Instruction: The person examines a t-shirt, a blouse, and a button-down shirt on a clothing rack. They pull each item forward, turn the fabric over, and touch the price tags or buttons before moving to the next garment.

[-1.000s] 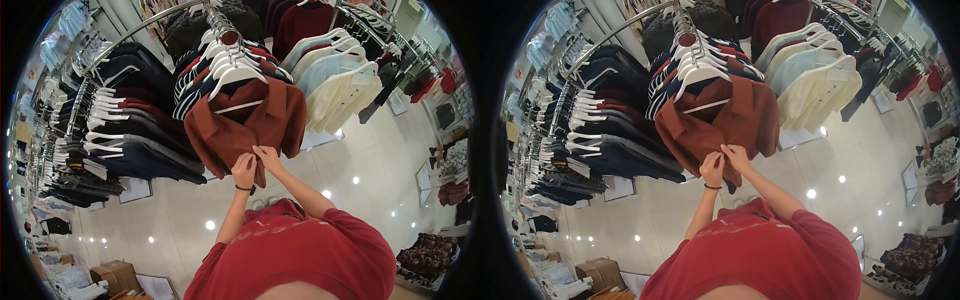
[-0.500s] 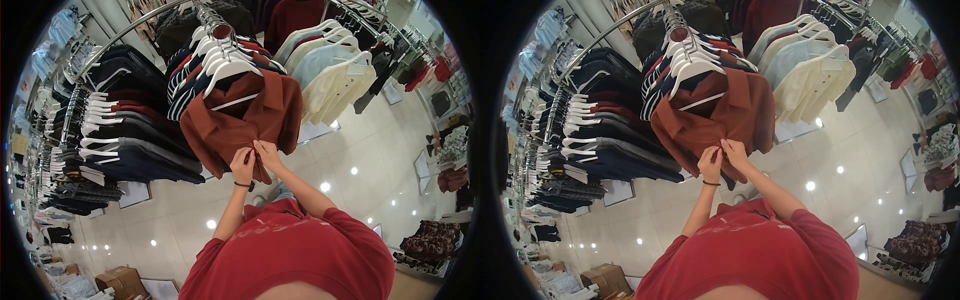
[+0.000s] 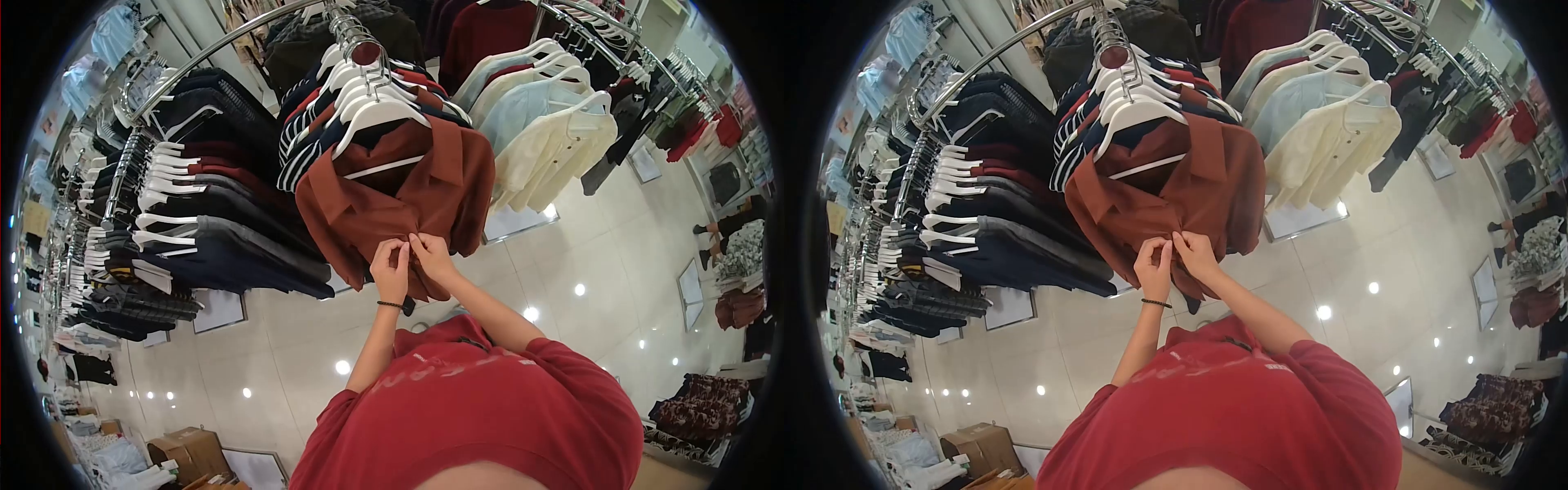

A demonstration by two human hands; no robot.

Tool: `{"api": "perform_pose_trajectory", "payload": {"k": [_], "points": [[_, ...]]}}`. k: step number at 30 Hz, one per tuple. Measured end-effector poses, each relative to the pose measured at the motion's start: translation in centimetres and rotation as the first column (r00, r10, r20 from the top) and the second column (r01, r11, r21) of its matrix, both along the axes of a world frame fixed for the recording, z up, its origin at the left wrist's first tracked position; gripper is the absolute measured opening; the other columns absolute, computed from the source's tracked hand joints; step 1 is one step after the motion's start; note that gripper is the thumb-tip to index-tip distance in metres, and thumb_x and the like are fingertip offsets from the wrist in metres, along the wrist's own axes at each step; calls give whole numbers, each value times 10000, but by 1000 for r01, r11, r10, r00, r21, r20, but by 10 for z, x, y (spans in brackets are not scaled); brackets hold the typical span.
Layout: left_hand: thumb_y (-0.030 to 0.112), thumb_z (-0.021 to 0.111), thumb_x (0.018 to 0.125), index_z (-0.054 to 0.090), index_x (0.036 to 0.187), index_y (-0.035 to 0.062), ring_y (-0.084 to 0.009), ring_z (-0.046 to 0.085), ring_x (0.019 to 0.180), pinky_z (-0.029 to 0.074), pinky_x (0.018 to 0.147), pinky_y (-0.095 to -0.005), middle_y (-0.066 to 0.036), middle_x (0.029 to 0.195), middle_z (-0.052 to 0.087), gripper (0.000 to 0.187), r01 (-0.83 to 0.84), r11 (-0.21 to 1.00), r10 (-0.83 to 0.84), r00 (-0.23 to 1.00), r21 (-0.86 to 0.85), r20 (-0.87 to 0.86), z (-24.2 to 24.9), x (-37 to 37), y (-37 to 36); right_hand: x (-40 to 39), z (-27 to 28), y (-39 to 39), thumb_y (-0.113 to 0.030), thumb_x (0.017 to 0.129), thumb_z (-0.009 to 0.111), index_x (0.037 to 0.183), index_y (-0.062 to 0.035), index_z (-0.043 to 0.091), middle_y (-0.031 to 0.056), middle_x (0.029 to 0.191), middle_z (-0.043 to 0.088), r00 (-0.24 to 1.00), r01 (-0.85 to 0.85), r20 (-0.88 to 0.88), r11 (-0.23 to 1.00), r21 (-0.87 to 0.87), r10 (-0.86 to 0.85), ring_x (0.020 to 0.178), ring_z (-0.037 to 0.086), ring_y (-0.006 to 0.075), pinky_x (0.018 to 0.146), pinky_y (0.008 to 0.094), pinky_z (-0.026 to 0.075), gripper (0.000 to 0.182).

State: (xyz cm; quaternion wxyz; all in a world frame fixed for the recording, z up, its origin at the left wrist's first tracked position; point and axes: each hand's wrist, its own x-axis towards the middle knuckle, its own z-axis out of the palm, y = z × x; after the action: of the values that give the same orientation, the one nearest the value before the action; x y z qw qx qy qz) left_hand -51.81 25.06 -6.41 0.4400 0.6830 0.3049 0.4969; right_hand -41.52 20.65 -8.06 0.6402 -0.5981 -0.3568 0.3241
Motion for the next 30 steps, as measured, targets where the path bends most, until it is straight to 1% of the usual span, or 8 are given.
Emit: {"api": "perform_pose_trajectory", "payload": {"k": [4, 9, 12, 15, 21, 26, 29, 30], "points": [[82, 590, 840, 568, 839, -16, -154, 567, 643, 459, 604, -266, -83, 788, 584, 100, -9, 977, 50, 981, 211, -189, 10, -1, 5, 1, 5, 1, -199, 908, 524, 618, 12, 461, 28, 492, 427, 997, 45, 61, 999, 0, -45, 484, 380, 53, 426, 259, 324, 364], [185, 536, 888, 562, 847, 7, -164, 554, 603, 453, 592, -306, -110, 721, 564, 184, 79, 983, -18, 940, 167, -341, 8, -1, 10, 7, -1, -1, -203, 908, 525, 634, 22, 480, 32, 512, 472, 965, 72, 252, 997, -11, -67, 491, 400, 65, 438, 261, 343, 357], [221, 526, 905, 560, 840, 14, -129, 533, 584, 429, 546, -277, -69, 685, 554, 220, 156, 985, -172, 921, -75, -348, 4, -3, 15, 11, -1, -4, -198, 902, 534, 650, 27, 488, 36, 515, 460, 931, 70, 358, 998, 9, -68, 497, 399, 69, 441, 265, 338, 341], [232, 522, 916, 565, 843, 39, -83, 497, 568, 382, 507, -220, 2, 666, 519, 211, 397, 691, -445, 892, -604, 77, -5, -4, 25, 17, 1, -6, -196, 894, 550, 661, 9, 509, 9, 526, 455, 923, 50, 380, 997, 55, -67, 507, 394, 53, 442, 251, 333, 313], [252, 516, 922, 545, 843, 87, -55, 491, 587, 361, 514, -180, 43, 689, 497, 185, 488, 476, -431, 855, -732, 289, 8, 4, 14, 30, 14, -12, -203, 899, 553, 767, -39, 557, -51, 604, 493, 1000, -14, 18, 999, 44, 13, 518, 425, 21, 459, 178, 340, 210], [248, 528, 915, 552, 838, 89, -47, 498, 593, 370, 524, -171, 41, 686, 511, 179, 465, 494, -382, 875, -735, 297, 9, 6, 11, 31, 19, -28, -206, 859, 607, 913, -45, 561, -32, 717, 514, 952, -166, -248, 983, 76, 180, 619, 483, 45, 543, 198, 397, 177], [234, 543, 906, 571, 822, 70, -44, 491, 580, 364, 514, -170, 39, 671, 512, 186, 442, 518, -391, 884, -733, 257, 14, 7, 12, 37, 0, -33, -201, 760, 706, 948, -30, 548, 9, 776, 507, 936, -125, 342, 988, 93, 86, 689, 502, 104, 596, 244, 416, 299], [225, 552, 901, 578, 812, 58, -44, 486, 572, 359, 509, -170, 38, 660, 510, 191, 430, 535, -402, 887, -727, 229, 22, 10, 13, 37, -1, -35, -197, 731, 726, 955, -26, 546, 22, 784, 502, 924, -107, 377, 990, 95, 64, 697, 502, 123, 606, 252, 416, 334]]}}
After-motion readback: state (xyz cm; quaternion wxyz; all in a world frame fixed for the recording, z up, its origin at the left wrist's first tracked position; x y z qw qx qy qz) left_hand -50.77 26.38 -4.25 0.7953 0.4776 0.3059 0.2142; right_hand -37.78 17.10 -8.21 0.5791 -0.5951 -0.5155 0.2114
